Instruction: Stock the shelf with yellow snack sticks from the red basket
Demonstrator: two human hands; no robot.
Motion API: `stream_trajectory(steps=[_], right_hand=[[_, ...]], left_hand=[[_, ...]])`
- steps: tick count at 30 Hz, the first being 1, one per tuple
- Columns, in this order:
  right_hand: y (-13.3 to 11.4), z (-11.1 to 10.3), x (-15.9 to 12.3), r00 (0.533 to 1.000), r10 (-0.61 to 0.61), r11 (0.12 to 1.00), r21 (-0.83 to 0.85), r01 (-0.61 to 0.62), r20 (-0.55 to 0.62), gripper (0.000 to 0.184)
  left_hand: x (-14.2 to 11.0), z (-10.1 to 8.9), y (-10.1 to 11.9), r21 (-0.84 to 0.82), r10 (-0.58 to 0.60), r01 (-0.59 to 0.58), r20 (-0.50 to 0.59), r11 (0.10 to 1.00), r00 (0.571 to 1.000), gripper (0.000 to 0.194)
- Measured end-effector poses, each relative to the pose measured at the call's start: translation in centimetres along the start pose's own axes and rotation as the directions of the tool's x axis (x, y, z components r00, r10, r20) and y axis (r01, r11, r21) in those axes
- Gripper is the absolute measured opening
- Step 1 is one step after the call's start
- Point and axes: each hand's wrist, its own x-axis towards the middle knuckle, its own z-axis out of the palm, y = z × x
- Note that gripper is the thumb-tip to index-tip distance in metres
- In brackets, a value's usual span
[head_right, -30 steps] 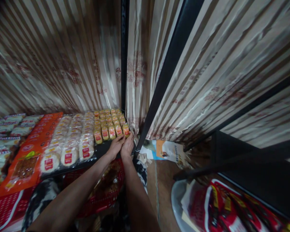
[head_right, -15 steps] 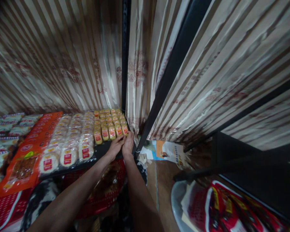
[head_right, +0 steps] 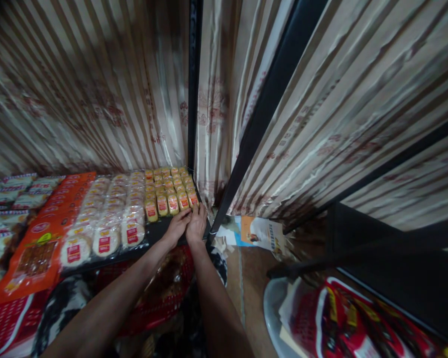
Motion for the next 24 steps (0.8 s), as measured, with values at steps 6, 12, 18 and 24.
stream_trajectory(steps=[6, 12, 18, 24], right_hand=[[0.7, 0.4, 0.0, 0.999, 0.023, 0.999, 0.043, -0.024, 0.043, 0.048], [0.1, -0.1, -0.8, 0.999, 0.012, 0.998, 0.053, -0.014, 0.036, 0.048], [-1.1, -1.2, -2.9, 1.0, 0.0, 0.997, 0.076, -0.003, 0.029, 0.051], [-2.0, -1.5, -5.7, 0.999, -0.009, 0.992, 0.124, 0.002, 0.054, 0.046]], left_hand=[[0.0, 0.1, -0.4, -0.014, 0.001, -0.001, 0.008, 1.0, 1.0, 0.032], [-0.2, 0.1, -1.1, 0.047, 0.059, -0.057, -0.029, 0.997, 0.998, 0.029], [-1.3, -0.5, -2.0, 0.189, 0.106, -0.09, -0.076, 0.978, 0.991, 0.027], [-3.8, -1.2, -1.9, 0.34, 0.169, -0.141, -0.055, 0.93, 0.984, 0.027]])
